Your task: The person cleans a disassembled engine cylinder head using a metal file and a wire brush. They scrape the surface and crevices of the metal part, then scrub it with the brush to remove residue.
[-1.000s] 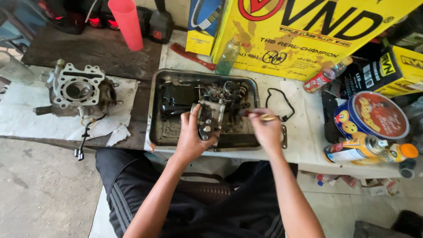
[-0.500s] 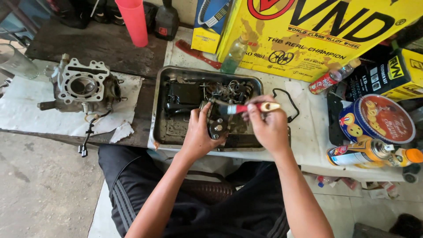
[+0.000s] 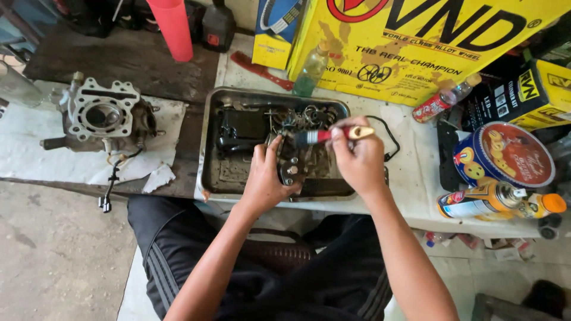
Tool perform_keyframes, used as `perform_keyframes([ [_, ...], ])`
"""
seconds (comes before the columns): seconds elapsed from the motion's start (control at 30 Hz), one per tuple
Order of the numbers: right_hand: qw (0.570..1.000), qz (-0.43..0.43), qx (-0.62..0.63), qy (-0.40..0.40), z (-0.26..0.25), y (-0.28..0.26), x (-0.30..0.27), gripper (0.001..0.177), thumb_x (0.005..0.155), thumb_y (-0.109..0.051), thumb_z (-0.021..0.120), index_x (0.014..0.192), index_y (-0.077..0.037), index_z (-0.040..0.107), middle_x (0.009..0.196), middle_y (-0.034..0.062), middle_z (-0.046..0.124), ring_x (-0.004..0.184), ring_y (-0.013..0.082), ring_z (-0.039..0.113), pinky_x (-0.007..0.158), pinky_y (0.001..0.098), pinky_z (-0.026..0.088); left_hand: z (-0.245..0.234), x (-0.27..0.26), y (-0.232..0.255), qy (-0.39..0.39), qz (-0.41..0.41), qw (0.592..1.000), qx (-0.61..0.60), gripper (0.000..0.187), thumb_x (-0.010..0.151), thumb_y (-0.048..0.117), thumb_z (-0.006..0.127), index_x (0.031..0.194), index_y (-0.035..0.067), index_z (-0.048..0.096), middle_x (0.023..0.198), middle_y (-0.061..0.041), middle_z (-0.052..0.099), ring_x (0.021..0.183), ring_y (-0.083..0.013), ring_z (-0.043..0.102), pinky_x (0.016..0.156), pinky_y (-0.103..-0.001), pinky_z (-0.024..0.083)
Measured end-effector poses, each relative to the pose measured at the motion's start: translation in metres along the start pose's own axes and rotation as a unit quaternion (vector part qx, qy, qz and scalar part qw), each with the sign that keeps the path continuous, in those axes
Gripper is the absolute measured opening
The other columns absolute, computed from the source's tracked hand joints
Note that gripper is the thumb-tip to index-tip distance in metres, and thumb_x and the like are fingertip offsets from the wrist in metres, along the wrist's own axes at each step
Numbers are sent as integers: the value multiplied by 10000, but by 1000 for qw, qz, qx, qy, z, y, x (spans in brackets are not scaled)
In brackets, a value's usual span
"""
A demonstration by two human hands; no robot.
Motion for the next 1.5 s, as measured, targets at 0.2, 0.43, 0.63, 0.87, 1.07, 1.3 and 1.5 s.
perform_keyframes([
  [0.2, 997, 53, 45, -23, 3, 6, -2, 65, 999, -21, 580, 989, 10, 637, 795, 200, 689, 655, 286, 712, 616, 366, 592, -1, -1, 2, -1, -7, 1000, 6, 1159, 561, 299, 931, 1549, 127, 349, 1266, -213, 421, 1192, -522, 514, 1039, -577, 456],
  [0.43, 999, 41, 3, -24, 7, -8, -8, 33, 963, -104, 661, 963, -75, 676, 727, 130, 715, 678, 276, 722, 630, 371, 555, -1, 4, 4, 17, 7, 1000, 7, 1155, 558, 310, 934, 1536, 116, 352, 1217, -215, 431, 1124, -528, 536, 994, -577, 475],
  [0.63, 997, 57, 12, 42, 11, 1, -17, 69, 982, -115, 632, 964, -65, 676, 817, 185, 710, 770, 346, 703, 742, 435, 547, 5, -4, 2, -6, -2, 1000, 16, 1191, 503, 240, 945, 1534, 110, 363, 1222, -230, 446, 1111, -544, 552, 986, -588, 489],
  [0.87, 999, 28, 10, 17, 13, 2, -11, 58, 1016, -114, 621, 1008, -61, 643, 873, 160, 728, 802, 312, 727, 766, 404, 555, 10, -1, -3, 9, 6, 1000, 20, 1179, 538, 319, 936, 1546, 127, 355, 1240, -210, 431, 1117, -519, 555, 983, -571, 495],
  [1.07, 996, 44, 74, -22, 2, 18, 2, 100, 1050, -81, 541, 1008, -18, 605, 857, 181, 707, 724, 273, 711, 714, 376, 601, 5, -3, -3, 16, 15, 1000, 11, 1167, 557, 320, 938, 1548, 121, 356, 1233, -214, 427, 1129, -523, 541, 972, -563, 495],
  [1.3, 997, 44, 58, 4, -15, 10, -14, 63, 1047, -48, 542, 1020, -4, 577, 890, 178, 713, 732, 254, 706, 707, 359, 593, 4, -13, -6, 27, 22, 999, 7, 1183, 576, 280, 949, 1575, 127, 336, 1243, -224, 430, 1147, -521, 542, 954, -564, 502],
  [1.5, 996, 58, 70, -13, -1, 44, -34, 110, 1041, -79, 543, 996, 3, 601, 849, 178, 691, 677, 258, 698, 635, 337, 608, 2, -16, -7, 40, 9, 999, 4, 1159, 603, 309, 941, 1575, 135, 335, 1237, -218, 422, 1130, -511, 545, 930, -563, 517],
])
Point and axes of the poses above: each hand's wrist, its own x-axis towards the middle knuckle, its own z-axis out of the palm, y = z × x, the point moved 5 cm from there along x, towards the middle knuckle
